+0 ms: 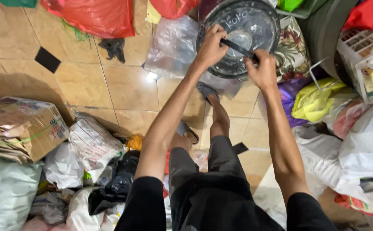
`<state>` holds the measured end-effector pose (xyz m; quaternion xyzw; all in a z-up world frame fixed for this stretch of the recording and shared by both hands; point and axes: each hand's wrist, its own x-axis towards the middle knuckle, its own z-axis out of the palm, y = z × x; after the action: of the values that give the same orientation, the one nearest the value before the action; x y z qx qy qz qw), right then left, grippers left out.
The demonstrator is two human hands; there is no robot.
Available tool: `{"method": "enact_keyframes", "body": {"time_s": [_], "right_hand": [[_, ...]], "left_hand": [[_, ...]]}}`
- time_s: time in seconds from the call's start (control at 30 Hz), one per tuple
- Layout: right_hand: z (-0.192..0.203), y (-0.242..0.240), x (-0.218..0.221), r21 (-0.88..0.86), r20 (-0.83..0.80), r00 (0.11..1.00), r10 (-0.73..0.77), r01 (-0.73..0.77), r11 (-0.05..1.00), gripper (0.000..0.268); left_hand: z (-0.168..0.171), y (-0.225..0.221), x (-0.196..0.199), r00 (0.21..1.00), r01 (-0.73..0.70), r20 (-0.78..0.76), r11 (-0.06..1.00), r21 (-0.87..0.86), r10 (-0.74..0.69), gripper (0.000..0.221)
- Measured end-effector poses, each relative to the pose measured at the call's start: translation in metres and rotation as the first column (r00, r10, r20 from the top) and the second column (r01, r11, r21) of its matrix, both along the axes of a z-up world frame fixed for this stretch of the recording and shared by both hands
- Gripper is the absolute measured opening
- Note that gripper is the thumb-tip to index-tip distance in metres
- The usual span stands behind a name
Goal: Weighing scrap items on a digital scale and recording the data in a notebook.
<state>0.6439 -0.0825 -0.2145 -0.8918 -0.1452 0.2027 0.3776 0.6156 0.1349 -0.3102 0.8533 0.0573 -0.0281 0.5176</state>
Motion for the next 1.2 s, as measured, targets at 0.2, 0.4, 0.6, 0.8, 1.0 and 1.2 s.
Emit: {"method": "enact_keyframes", "body": {"time_s": [0.2, 0.4, 0.6, 0.8, 1.0, 1.2], "right_hand": [[-0.028, 0.02, 0.025, -0.009, 0.127, 0.991, -0.048, 0.049, 0.999, 0.02], [-0.058, 0.054, 0.023, -0.107, 0.191, 0.981, 0.04, -0.02, 0.994, 0.024], [-0.058, 0.103, -0.006, -0.277, 0.19, 0.982, -0.014, 0.068, 0.958, 0.025], [-0.028, 0.2, -0.023, -0.263, 0.371, 0.923, -0.101, 0.208, 0.942, 0.049], [-0.122, 0.329, -0.024, 0.247, 0.171, 0.967, -0.187, 0.142, 0.959, 0.037], [-0.365, 0.4, 0.068, 0.339, -0.068, 0.851, -0.52, 0.51, 0.79, 0.07]], "left_hand": [[0.001, 0.014, 0.013, 0.996, -0.029, -0.085, 0.999, 0.014, 0.03, 0.04], [-0.032, 0.061, 0.013, 0.996, 0.015, -0.086, 0.994, -0.105, -0.024, 0.068], [-0.042, 0.126, 0.005, 0.997, 0.075, 0.01, 0.994, -0.075, -0.075, 0.077], [-0.072, 0.203, -0.007, 0.996, 0.062, -0.054, 0.985, -0.161, -0.071, 0.063], [-0.178, 0.262, 0.017, 1.0, 0.002, 0.001, 0.995, 0.104, -0.002, 0.057], [-0.276, 0.3, 0.063, 0.976, 0.054, -0.219, 0.982, 0.182, -0.013, 0.086]]}}
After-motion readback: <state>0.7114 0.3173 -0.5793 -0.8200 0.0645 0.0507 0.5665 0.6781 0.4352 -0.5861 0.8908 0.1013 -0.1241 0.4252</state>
